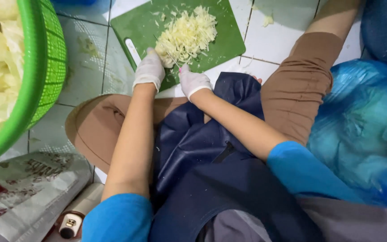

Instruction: Shredding cabbage into fine pieces using a knife on a cutting board while sitting on the floor.

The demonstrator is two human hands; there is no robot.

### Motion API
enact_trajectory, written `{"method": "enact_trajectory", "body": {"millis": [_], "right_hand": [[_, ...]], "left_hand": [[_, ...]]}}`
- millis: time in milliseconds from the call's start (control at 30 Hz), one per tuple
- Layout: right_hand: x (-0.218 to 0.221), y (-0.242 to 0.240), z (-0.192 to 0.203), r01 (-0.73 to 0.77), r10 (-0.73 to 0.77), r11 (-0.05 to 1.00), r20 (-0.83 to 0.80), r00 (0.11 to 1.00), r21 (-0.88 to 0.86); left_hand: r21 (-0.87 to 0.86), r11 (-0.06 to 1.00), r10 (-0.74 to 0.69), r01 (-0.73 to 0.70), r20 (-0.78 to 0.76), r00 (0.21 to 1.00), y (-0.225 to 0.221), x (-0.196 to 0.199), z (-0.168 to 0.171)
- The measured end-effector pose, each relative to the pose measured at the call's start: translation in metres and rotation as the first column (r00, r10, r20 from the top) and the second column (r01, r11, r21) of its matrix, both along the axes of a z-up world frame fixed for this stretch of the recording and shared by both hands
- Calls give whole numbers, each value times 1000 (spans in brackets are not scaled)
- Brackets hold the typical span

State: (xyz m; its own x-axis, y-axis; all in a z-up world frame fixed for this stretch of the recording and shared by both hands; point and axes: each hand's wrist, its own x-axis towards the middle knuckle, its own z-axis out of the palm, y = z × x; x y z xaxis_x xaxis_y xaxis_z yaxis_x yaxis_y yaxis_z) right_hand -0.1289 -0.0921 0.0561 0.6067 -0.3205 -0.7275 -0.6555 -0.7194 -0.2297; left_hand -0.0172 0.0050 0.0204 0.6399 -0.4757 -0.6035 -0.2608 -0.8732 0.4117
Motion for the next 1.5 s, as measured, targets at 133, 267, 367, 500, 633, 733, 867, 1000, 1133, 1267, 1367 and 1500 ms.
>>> {"method": "enact_trajectory", "body": {"millis": [133,267,367,500,633,733,867,1000,1133,1267,1367,1500], "right_hand": [[13,-1,3,-17,17,1000,9,1000,-14],[11,-3,-8,-6,6,1000,-31,1000,17],[7,-8,-6,14,-13,999,-10,1000,40],[32,-16,-15,-45,45,999,48,998,-3],[19,-6,25,-37,37,999,6,999,-13],[15,-5,-9,-36,35,999,-5,999,-10],[26,-3,13,-92,92,996,-22,996,-13],[29,-6,15,-91,92,995,33,995,-35],[15,4,3,-50,50,999,29,998,-1],[20,4,-19,-70,70,997,19,997,18],[34,-6,-4,-56,56,998,25,998,14],[18,6,19,-43,42,999,26,999,26]], "left_hand": [[-28,999,31,-32,-42,999,4,-4,6],[-31,997,73,-74,-38,997,-11,-4,-7],[29,999,32,-32,4,999,-7,-11,6],[122,992,-38,30,70,997,-3,-3,-16],[153,988,-37,18,123,992,-4,-7,-13],[166,986,-41,14,162,986,-7,-3,-20],[236,970,-98,56,167,981,-1,-4,-12],[220,971,-132,97,153,979,2,-2,-16],[208,975,-101,76,111,989,-1,-3,-16],[189,981,-66,45,111,992,3,1,-25],[154,988,-43,28,96,994,5,-1,-30],[154,987,-56,49,40,998,2,-5,-24]]}}
